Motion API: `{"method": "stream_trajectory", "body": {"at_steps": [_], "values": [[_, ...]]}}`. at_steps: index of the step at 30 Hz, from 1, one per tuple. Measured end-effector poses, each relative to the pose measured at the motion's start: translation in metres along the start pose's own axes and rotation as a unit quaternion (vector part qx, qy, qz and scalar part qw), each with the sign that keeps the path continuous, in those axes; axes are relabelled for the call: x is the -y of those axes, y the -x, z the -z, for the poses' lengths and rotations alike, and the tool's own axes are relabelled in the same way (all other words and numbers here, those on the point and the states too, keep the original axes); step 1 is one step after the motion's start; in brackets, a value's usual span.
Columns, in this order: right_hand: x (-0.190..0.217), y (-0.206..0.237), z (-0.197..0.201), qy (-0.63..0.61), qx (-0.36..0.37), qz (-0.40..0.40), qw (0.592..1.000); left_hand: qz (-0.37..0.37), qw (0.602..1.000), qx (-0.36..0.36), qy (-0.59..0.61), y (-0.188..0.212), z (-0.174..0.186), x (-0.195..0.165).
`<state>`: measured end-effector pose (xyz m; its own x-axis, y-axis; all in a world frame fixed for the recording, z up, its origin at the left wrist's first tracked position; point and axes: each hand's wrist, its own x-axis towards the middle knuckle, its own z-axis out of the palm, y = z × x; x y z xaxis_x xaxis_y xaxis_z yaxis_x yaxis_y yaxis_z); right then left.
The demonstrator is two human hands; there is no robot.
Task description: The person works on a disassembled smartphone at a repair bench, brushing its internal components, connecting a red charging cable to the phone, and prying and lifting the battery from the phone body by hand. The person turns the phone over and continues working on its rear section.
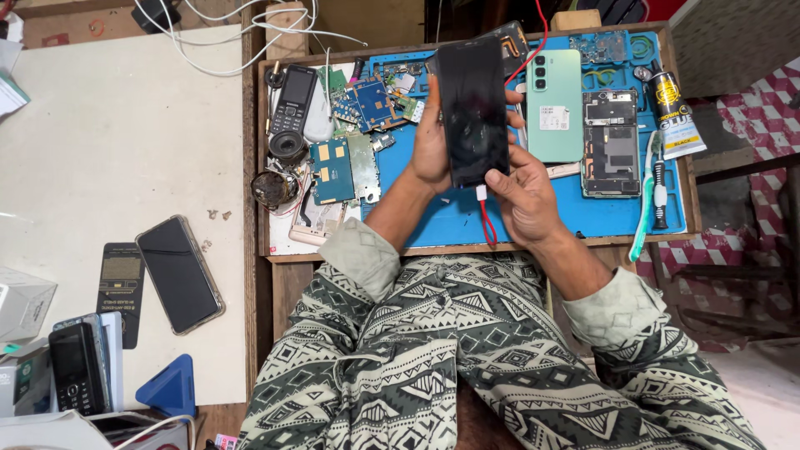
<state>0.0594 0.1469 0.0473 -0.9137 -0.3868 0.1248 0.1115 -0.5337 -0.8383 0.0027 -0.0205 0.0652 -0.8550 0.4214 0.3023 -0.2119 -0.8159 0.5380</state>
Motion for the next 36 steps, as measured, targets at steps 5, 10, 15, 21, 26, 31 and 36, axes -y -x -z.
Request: {"method": "stream_trajectory", "body": {"at_steps": [5, 10, 15, 21, 26, 31, 36], "values": [[-0.006, 0.002, 0.007, 0.024, 0.028, 0.017, 0.999, 0.027, 0.999, 0.023, 0.04, 0.004, -0.004, 0.004], [-0.011, 0.008, 0.014, 0.068, 0.057, 0.026, 0.996, 0.03, 0.999, 0.016, 0.041, 0.007, -0.009, 0.001], [-0.014, 0.008, 0.02, 0.077, 0.062, 0.037, 0.994, 0.02, 0.999, 0.022, 0.03, 0.008, -0.01, 0.002], [-0.017, 0.008, 0.035, 0.054, 0.055, 0.019, 0.997, 0.019, 0.999, 0.012, 0.042, 0.008, -0.008, 0.003], [-0.02, 0.005, 0.043, -0.003, 0.051, 0.024, 0.998, 0.03, 0.998, 0.013, 0.053, 0.009, -0.008, 0.003], [-0.014, -0.001, 0.041, -0.013, -0.024, 0.003, 1.0, 0.045, 0.996, 0.005, 0.072, 0.009, -0.01, 0.002], [-0.015, -0.001, 0.037, -0.002, -0.01, 0.02, 1.0, 0.017, 0.999, -0.006, 0.034, 0.008, -0.011, 0.002]]}}
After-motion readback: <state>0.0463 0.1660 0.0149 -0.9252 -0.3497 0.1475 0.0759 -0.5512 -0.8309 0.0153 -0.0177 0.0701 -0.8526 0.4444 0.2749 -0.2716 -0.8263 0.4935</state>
